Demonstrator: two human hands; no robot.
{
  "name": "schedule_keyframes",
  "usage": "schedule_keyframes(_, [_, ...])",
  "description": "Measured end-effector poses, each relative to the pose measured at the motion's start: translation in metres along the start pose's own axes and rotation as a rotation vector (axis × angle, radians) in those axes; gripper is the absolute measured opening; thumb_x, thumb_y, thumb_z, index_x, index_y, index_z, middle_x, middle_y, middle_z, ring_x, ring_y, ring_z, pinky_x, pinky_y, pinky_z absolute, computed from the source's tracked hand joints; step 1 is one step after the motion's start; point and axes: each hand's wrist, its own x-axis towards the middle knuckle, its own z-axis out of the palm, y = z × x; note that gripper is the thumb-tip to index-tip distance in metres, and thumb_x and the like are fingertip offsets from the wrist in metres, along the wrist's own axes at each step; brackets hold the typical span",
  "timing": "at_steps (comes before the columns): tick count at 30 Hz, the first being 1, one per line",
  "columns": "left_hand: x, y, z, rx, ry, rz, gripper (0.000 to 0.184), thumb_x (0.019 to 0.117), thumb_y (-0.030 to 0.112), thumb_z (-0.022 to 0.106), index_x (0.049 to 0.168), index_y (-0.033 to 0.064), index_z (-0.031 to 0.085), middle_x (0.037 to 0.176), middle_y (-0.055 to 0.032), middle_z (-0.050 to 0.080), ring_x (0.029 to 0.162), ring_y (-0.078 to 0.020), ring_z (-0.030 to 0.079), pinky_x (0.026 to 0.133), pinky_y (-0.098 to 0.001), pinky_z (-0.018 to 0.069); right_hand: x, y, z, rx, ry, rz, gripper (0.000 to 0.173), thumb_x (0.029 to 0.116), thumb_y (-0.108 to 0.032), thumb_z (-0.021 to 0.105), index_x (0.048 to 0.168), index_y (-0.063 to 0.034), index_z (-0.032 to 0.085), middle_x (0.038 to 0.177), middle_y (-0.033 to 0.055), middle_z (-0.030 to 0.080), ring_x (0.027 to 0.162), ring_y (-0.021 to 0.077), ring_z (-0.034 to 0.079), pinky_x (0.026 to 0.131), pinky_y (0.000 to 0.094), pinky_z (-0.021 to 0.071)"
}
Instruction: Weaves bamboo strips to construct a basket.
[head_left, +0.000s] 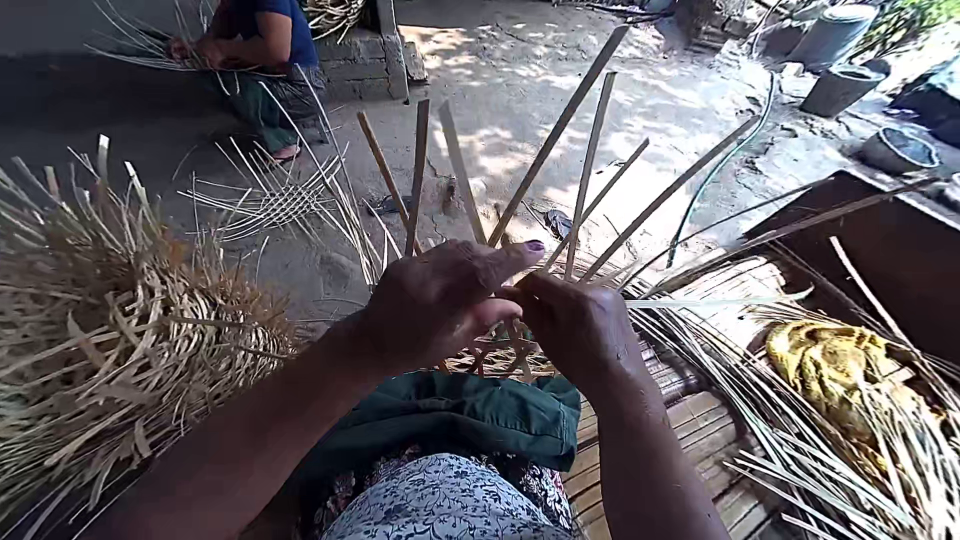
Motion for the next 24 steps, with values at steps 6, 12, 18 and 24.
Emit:
schedule_keyframes(6, [0.017, -0.029, -0.003, 0.275, -0.265, -0.038, 0.041, 0.0932, 0.021, 0.072, 0.133, 0.0136, 0.07, 0.089, -0.0121, 0.069, 0.084, -0.0339, 0.064, 0.066, -0.0444, 0.0528, -0.008, 0.023, 0.02, 0.253, 0.187, 0.127, 0.02, 0.0937, -0.01, 0.07, 0.112, -0.006, 0.075, 0.1, 0.0084, 0.066, 0.067, 0.0087, 0.062, 0.06, 0.0254, 0.0565])
schedule_keyframes(12, [0.008, -0.007, 0.012, 0.205, -0.067, -0.104, 0.033, 0.0929, 0.022, 0.073, 0.124, 0.0117, 0.075, 0.087, -0.0077, 0.068, 0.083, -0.0264, 0.06, 0.069, -0.0365, 0.0499, -0.009, 0.021, 0.027, 0.264, 0.303, 0.244, 0.033, 0.0896, -0.028, 0.079, 0.105, -0.0038, 0.063, 0.082, 0.0027, 0.064, 0.064, 0.0086, 0.06, 0.058, 0.0283, 0.0541])
schedule_keyframes(18, [-0.001, -0.013, 0.025, 0.11, -0.065, -0.17, 0.023, 0.0896, 0.021, 0.076, 0.111, 0.0144, 0.078, 0.088, -0.0058, 0.069, 0.084, -0.0247, 0.061, 0.07, -0.037, 0.0498, -0.011, 0.011, 0.015, 0.126, 0.148, 0.292, 0.047, 0.094, -0.019, 0.071, 0.14, -0.0161, 0.062, 0.08, 0.0023, 0.064, 0.06, 0.013, 0.057, 0.054, 0.034, 0.0508])
schedule_keyframes(24, [0.002, -0.019, 0.021, -0.156, -0.082, -0.203, 0.015, 0.0869, 0.016, 0.077, 0.101, 0.0115, 0.076, 0.088, 0.0008, 0.07, 0.086, -0.0155, 0.059, 0.077, -0.0312, 0.0486, -0.008, 0.004, 0.0, 0.164, 0.088, 0.244, 0.022, 0.0881, -0.009, 0.076, 0.11, -0.0134, 0.076, 0.094, 0.0063, 0.066, 0.069, 0.0159, 0.062, 0.059, 0.0361, 0.0539])
